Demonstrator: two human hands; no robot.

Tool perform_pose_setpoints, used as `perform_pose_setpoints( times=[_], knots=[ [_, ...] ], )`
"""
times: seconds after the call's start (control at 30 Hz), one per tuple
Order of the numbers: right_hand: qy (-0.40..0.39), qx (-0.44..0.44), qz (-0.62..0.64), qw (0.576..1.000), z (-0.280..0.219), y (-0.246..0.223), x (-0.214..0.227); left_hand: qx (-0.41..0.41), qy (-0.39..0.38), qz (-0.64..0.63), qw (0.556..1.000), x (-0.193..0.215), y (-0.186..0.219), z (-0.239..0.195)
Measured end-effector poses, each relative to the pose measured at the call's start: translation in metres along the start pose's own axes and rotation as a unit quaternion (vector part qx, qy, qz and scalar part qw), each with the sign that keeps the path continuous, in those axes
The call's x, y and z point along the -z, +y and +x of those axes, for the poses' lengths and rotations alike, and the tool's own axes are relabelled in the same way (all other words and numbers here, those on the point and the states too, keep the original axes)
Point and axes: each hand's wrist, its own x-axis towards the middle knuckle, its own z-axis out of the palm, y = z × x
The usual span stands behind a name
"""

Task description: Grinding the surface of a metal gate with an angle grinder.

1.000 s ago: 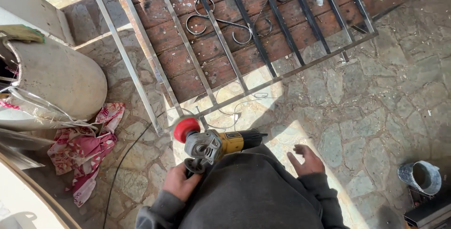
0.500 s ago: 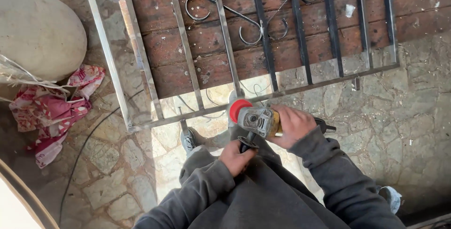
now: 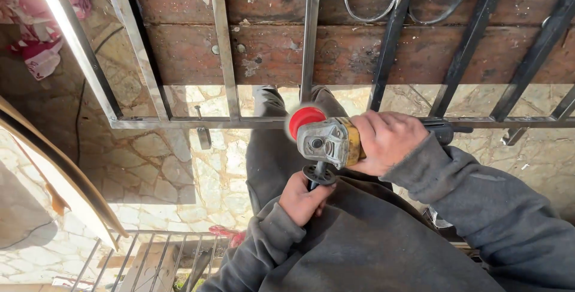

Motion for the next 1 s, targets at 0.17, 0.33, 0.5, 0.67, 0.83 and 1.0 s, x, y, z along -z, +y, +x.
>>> perform_pose_setpoints(
  times=[0.17,0.33,0.5,0.67,0.83,1.0],
  knots=[
    [-0.035,-0.023,0.011,0.999,0.011,-0.006,0.009,-0.024,0.031,0.053,0.998,0.008,0.018,-0.003],
    [-0.051,-0.053,0.024,0.997,0.006,-0.009,0.014,-0.037,0.046,0.072,0.996,0.002,0.019,-0.002],
    [-0.046,-0.056,0.016,0.997,0.013,-0.005,0.015,-0.008,0.021,0.062,0.998,0.010,0.020,0.005],
    [-0.055,-0.066,0.010,0.996,0.015,-0.008,0.015,-0.003,-0.004,0.076,0.997,0.013,0.035,0.003],
    [-0.100,-0.081,0.003,0.992,0.008,-0.020,0.015,-0.029,0.009,0.095,0.995,0.018,0.028,-0.001],
    [-0.051,-0.108,0.025,0.993,-0.031,-0.051,0.047,0.002,0.006,0.169,0.986,-0.006,0.054,-0.054]
  ],
)
